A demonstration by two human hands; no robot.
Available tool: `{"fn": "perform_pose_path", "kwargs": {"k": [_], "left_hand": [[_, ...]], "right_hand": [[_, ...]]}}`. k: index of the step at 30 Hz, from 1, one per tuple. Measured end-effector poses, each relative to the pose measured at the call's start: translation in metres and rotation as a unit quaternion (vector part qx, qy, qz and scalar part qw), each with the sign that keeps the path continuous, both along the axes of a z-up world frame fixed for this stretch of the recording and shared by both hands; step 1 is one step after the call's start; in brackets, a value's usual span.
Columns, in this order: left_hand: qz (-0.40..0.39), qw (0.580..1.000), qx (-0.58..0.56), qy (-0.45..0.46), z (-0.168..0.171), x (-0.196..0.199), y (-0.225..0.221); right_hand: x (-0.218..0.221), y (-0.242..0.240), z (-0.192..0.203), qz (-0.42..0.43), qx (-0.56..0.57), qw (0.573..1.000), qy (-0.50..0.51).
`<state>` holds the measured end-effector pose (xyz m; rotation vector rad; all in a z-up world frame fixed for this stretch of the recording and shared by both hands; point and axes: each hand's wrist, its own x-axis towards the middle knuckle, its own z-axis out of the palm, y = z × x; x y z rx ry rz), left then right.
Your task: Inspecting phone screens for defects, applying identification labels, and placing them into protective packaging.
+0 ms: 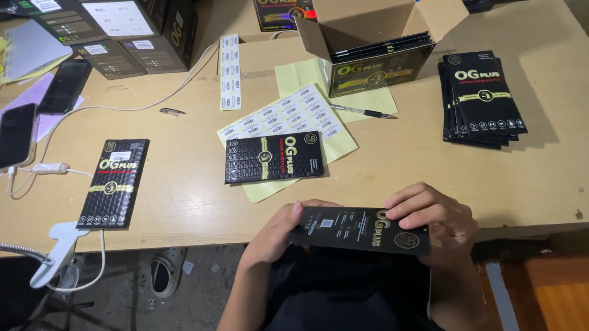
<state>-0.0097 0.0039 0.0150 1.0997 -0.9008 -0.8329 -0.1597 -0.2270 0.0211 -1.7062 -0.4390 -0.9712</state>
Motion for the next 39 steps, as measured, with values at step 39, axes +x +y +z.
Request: {"fn": "perform_pose_path", "kwargs": {"k": [39], "left_hand": [[0.172,0.984,0.013,0.042,-0.007,-0.038,-0.025]], "right_hand": [[0.040,0.041,-0.018,0.011,0.266,0.932,0.245]]}}
